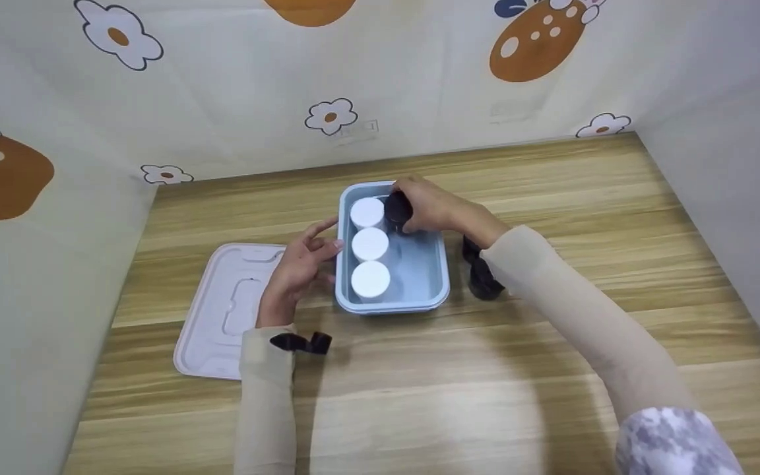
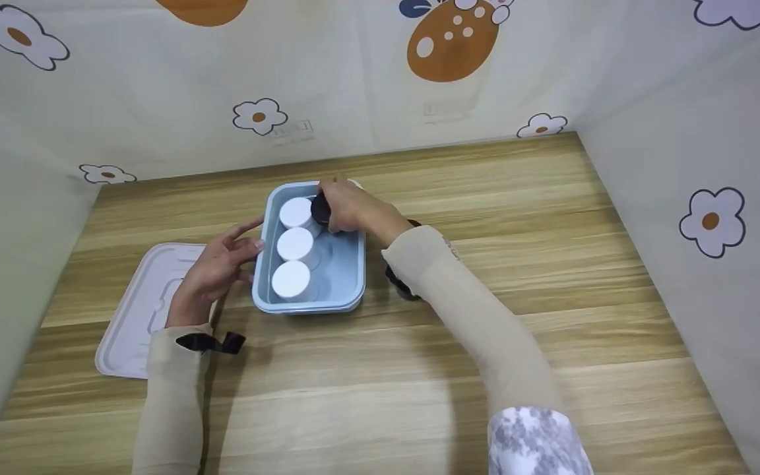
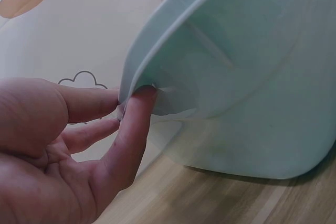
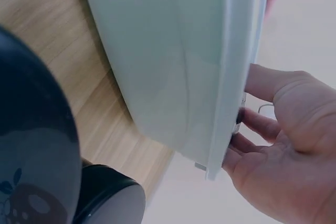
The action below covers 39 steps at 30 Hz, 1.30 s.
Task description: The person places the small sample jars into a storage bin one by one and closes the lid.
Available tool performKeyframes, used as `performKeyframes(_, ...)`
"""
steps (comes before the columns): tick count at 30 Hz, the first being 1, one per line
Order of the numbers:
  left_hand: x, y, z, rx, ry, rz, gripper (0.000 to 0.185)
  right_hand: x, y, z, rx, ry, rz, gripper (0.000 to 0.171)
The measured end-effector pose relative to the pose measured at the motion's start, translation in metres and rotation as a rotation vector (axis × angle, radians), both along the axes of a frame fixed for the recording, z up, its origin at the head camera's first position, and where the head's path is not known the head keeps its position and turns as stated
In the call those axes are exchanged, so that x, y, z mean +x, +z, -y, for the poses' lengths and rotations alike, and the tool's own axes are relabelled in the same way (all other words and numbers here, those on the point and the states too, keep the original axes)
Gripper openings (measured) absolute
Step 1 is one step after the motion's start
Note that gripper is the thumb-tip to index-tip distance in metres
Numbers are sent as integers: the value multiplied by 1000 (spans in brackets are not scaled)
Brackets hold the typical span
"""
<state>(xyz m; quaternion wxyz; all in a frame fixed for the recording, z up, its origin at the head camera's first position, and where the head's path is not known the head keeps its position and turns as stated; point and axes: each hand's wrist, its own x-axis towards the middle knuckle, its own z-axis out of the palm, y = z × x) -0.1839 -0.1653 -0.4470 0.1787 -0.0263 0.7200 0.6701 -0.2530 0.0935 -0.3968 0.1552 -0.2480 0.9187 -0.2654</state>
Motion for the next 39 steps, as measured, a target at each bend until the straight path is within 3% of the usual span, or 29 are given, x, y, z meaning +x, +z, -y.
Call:
performKeyframes(9, 0, 2, -1, -4, -6, -7, 60, 9, -2, 1, 83, 39, -129, 63)
performKeyframes(15, 0, 2, 0, -14, -19, -21, 60, 14, 12, -11, 37, 21, -121, 65)
performKeyframes(21, 1, 0, -3, 1, 0, -23, 57, 19, 27, -37, -99, 21, -132, 54)
performKeyframes(27, 0, 1, -2, -15, 11, -23, 57, 31, 29, -72, -321, -61, -135, 39)
performKeyframes(31, 0, 0, -1, -26, 12, -19, 56, 36, 22, -95, -431, -101, -123, 36)
performKeyframes(39, 1, 2, -4, -40, 11, -13, 55, 41, -7, -135, -595, -166, -9, 38)
